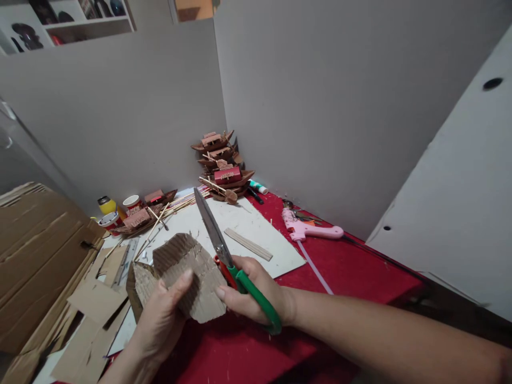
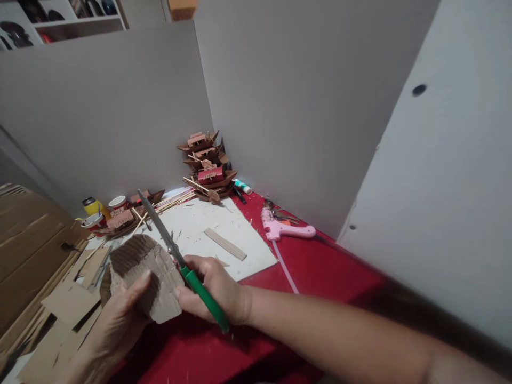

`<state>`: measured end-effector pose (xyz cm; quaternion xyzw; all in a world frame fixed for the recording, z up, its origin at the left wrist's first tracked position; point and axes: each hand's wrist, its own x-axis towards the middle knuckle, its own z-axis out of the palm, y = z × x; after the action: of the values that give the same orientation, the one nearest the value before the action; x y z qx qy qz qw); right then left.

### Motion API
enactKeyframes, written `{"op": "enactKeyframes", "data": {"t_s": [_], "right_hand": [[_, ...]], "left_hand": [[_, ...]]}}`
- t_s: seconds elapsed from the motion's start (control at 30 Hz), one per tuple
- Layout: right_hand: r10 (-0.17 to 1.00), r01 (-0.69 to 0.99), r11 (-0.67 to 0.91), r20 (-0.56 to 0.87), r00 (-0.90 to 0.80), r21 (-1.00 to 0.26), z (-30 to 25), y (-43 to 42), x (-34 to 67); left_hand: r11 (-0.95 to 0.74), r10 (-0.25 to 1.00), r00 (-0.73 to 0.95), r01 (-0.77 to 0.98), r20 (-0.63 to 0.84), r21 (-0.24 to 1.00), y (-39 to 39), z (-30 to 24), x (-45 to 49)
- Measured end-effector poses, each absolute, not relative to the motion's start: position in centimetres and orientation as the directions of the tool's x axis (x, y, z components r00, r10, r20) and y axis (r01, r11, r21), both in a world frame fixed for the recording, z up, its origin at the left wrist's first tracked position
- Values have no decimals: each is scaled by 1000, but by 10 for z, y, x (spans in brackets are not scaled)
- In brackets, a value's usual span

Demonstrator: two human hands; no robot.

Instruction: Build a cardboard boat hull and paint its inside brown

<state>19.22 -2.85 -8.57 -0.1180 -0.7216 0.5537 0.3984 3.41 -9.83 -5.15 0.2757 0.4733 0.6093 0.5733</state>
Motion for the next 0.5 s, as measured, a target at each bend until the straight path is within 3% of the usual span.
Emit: {"op": "enactKeyframes", "data": {"t_s": [0.1, 0.23, 0.5], "right_hand": [[642, -246, 327, 405, -651, -912, -84, -28, 194], [686, -222, 242, 328, -649, -945, -83, -26, 194], [532, -58, 525, 381, -756, -849, -85, -24, 194]], "left_hand": [[-15, 968, -238, -382, -83, 924, -97, -47, 34], [-273, 879, -465, -319, 100, 908, -93, -39, 20], [-418, 759, -629, -275, 166, 866, -90, -30, 0]]}}
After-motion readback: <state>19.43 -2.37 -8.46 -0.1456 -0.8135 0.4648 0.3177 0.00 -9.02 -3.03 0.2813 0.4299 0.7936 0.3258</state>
